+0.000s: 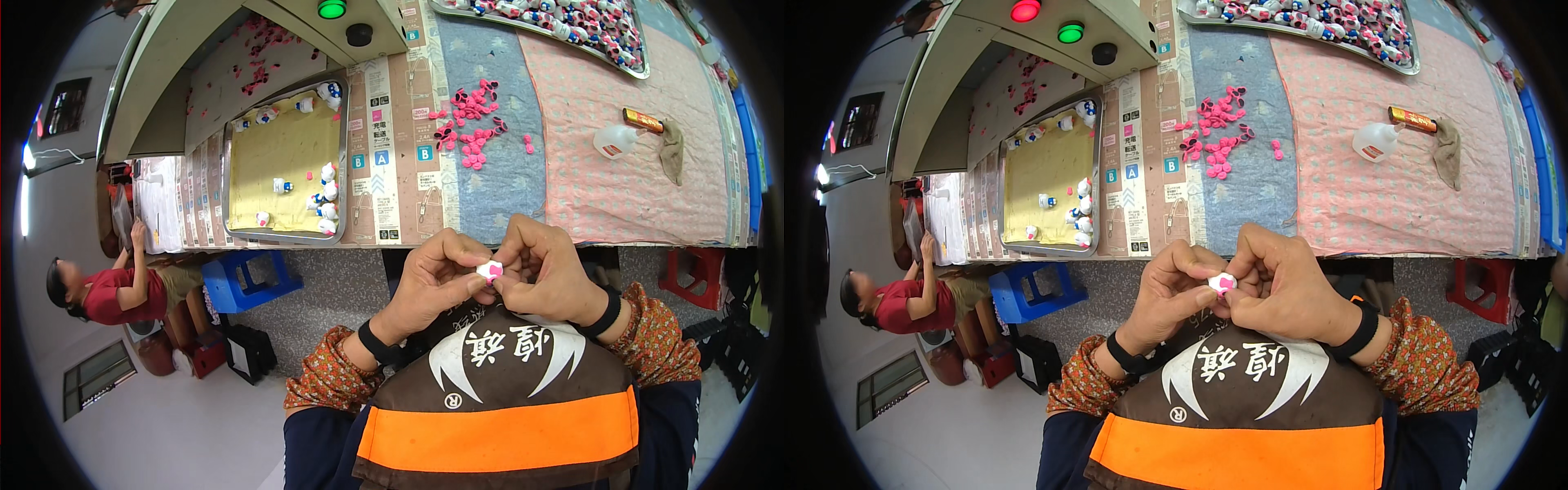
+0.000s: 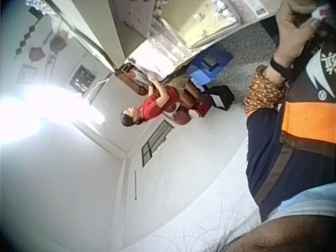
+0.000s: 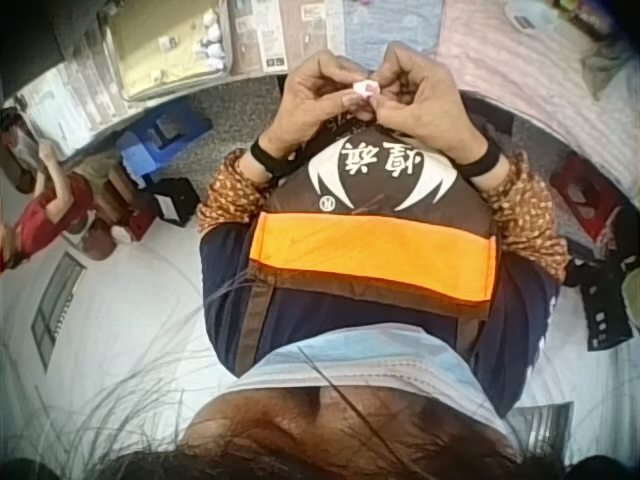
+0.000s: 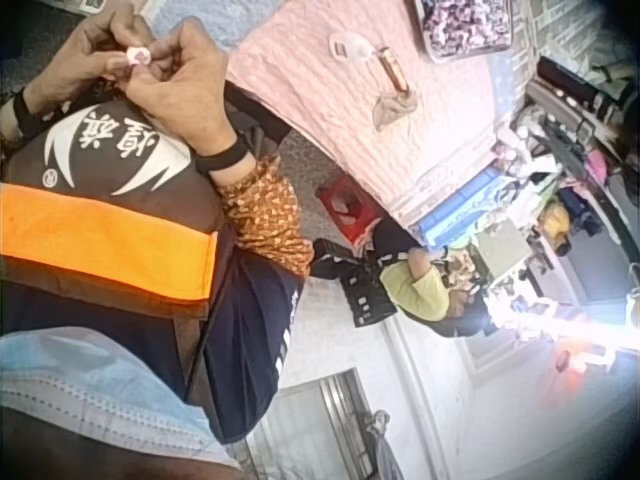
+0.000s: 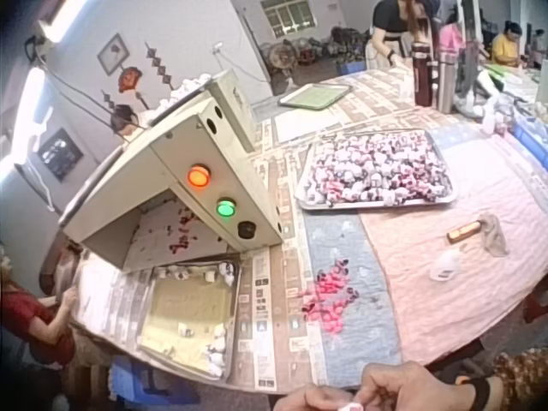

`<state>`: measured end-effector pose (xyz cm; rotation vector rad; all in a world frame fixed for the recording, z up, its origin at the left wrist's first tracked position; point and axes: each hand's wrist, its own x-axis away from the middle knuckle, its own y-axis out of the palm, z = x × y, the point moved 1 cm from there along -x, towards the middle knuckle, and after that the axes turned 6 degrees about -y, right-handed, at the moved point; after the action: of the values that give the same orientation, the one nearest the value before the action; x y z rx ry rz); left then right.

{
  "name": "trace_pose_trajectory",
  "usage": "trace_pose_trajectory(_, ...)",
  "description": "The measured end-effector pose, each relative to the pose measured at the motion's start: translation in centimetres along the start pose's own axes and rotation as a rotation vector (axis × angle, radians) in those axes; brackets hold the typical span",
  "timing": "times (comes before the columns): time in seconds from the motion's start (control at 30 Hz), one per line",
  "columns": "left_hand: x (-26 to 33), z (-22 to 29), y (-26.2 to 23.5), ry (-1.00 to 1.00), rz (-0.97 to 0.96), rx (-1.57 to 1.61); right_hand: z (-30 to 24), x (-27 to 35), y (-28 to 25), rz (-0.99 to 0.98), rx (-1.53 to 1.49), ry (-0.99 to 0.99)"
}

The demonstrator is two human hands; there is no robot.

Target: Assembling small plastic components using glue and a heat press machine.

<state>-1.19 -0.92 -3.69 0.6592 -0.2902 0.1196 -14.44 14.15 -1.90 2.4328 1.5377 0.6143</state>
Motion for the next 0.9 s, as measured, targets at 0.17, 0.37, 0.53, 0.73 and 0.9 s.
trace_pose_trajectory(0.17, 0.1, 0.0, 0.0, -0.028, -0.001, 0.023, -0.1, 0.0, -0.2, -0.015, -0.033, 0.025)
trace_pose_trajectory(0.37, 0.3, 0.2, -0.3, -0.107, 0.011, 0.023, -0.8, -0.5, -0.6, -0.05, -0.083, 0.157)
trace_pose_trajectory(0.53, 0.4, 0.6, 0.2, -0.126, 0.002, 0.018, -0.6, -0.5, -1.0, -0.053, -0.11, 0.168)
trace_pose_trajectory(0.73, 0.4, 0.6, 0.9, -0.049, -0.017, -0.053, -0.6, -0.4, -0.9, -0.066, -0.124, 0.128)
trace_pose_trajectory(0.9, 0.3, 0.4, 0.9, 0.0, -0.01, -0.077, 0.0, -0.2, -0.7, -0.058, -0.043, 0.025)
